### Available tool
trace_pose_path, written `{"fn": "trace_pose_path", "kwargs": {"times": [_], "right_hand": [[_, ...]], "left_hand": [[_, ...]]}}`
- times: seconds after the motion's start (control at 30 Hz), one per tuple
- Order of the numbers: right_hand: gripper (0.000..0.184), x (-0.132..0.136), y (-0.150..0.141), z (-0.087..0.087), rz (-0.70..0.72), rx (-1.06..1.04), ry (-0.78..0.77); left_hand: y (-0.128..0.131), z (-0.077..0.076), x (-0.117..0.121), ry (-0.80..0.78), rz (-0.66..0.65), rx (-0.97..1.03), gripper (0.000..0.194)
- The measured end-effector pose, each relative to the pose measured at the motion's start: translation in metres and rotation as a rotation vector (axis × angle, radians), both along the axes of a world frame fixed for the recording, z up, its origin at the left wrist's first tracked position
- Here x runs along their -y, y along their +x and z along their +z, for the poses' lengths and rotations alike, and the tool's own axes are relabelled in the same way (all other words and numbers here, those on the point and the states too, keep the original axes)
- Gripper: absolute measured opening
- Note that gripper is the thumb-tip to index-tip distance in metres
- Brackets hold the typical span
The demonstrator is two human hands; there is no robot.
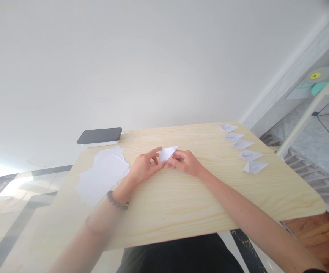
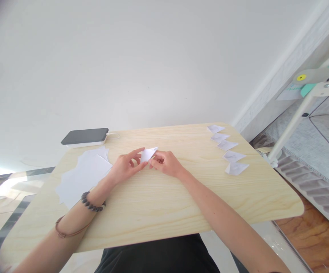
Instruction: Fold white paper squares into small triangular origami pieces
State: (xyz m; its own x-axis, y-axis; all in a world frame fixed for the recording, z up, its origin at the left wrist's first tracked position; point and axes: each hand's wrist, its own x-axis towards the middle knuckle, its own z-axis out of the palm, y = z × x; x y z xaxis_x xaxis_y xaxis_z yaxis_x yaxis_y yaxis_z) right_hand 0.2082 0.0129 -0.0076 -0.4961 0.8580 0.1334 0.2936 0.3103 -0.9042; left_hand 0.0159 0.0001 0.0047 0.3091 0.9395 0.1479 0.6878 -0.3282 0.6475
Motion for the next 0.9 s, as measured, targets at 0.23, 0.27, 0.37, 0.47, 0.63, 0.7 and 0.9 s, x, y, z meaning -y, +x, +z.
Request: {"fn": "trace_pose_path", "kwargs": {"times": [0.23, 0.27, 0.37, 0.47, 0.63, 0.7, 0.9], "right_hand": [[0.026, 0.0002, 0.0006, 0.0000, 0.006, -0.007, 0.003], [0.026, 0.0001, 0.0005, 0.0000, 0.010, -0.008, 0.005], [0.026, 0.0001, 0.0004, 0.0000, 0.016, -0.011, 0.005], [0.025, 0.0000, 0.0003, -0.0005, 0.015, -0.017, -0.003], [0.025, 0.0001, 0.0003, -0.0014, 0.018, -0.010, -0.006], [0.025, 0.0000, 0.0004, -0.0015, 0.019, -0.006, -0.005], [0.026, 0.0000, 0.0006, -0.0001, 0.029, 0.006, 0.013]], "left_hand": [[0.0000, 0.0003, 0.0002, 0.003, 0.001, 0.010, 0.056], [0.0001, 0.0001, 0.0002, 0.004, 0.003, 0.012, 0.056], [0.0004, -0.0003, 0.0001, 0.007, 0.009, 0.013, 0.056], [0.0005, -0.0003, 0.0001, 0.002, 0.006, 0.005, 0.056], [0.0005, -0.0004, 0.0006, 0.004, 0.007, 0.014, 0.056], [0.0007, -0.0002, 0.0009, 0.003, 0.010, 0.017, 0.056], [0.0014, 0.0004, 0.0009, -0.005, 0.014, 0.019, 0.056]]}}
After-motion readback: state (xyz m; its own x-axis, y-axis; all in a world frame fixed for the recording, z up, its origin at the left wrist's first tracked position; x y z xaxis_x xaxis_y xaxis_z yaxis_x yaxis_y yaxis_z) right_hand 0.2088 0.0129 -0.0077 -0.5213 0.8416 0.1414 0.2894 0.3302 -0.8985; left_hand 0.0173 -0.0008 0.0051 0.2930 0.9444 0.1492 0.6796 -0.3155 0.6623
